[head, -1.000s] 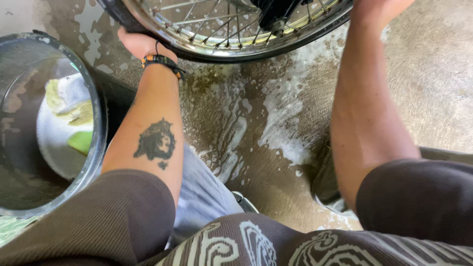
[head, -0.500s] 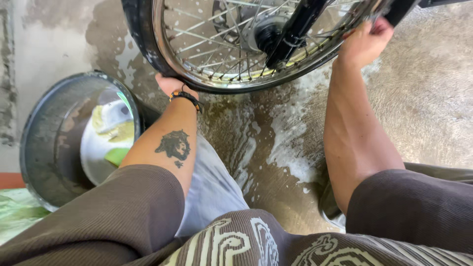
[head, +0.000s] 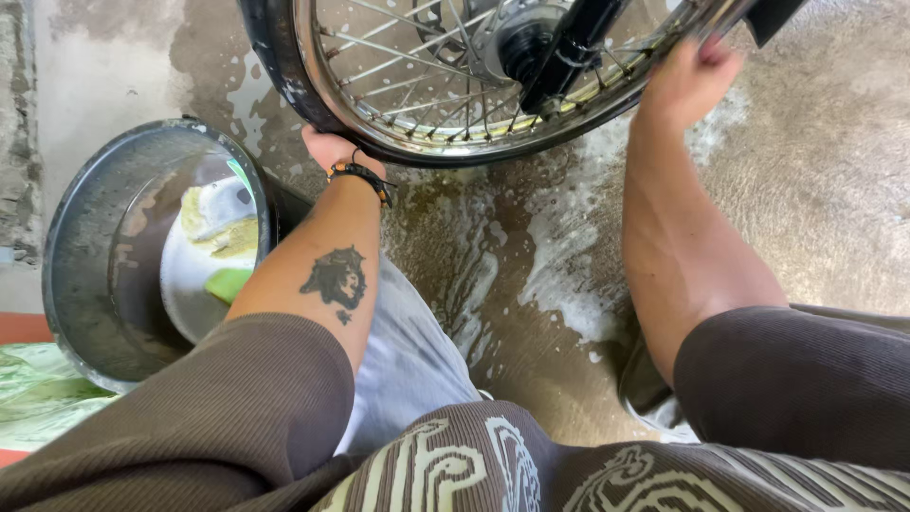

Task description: The person cleans a motorcycle wheel by hand using soapy water from a bucket and a small green sponge, rubbing the rim, spokes, and tire surface.

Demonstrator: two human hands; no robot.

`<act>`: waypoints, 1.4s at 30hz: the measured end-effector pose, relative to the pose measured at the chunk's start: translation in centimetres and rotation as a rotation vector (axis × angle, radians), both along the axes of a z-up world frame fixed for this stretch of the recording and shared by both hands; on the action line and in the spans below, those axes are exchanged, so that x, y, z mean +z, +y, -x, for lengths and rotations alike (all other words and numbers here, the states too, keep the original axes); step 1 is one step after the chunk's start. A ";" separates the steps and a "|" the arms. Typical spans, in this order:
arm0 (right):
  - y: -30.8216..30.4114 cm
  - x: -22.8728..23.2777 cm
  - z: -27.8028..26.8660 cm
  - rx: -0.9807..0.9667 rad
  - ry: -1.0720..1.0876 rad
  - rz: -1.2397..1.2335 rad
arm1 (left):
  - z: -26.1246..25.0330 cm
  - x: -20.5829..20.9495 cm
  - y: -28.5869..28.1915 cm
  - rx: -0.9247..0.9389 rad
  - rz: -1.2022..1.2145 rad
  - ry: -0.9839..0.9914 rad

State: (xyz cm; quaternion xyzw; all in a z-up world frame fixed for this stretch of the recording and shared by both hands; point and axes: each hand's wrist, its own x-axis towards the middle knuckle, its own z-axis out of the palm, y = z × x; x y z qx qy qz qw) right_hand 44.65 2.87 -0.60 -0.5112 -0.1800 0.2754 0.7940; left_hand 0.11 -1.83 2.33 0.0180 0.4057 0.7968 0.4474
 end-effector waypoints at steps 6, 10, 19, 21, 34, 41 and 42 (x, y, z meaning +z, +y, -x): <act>-0.4 -6.4 0.9 0.065 0.039 0.200 | 2.5 -3.2 0.2 0.000 0.015 -0.059; 0.6 -7.8 -0.5 -0.016 -0.049 0.025 | 2.6 -7.2 -1.2 -0.075 -0.038 -0.231; -1.1 -7.3 -1.3 0.152 -0.061 0.147 | -6.3 -12.9 -1.5 -0.160 0.028 -0.275; -0.6 -6.8 -1.3 0.058 -0.128 -0.072 | -6.8 -12.2 0.1 -0.163 -0.015 -0.254; -2.5 -13.4 13.8 0.109 -0.525 0.233 | 7.2 -5.6 1.7 -0.176 -0.254 -0.112; -7.1 -10.5 25.6 0.373 -0.669 0.254 | 4.8 -5.5 1.5 -0.106 -0.447 -0.006; -8.4 -9.1 28.8 0.440 -0.621 0.277 | 4.8 -5.4 1.7 -0.085 -0.428 0.007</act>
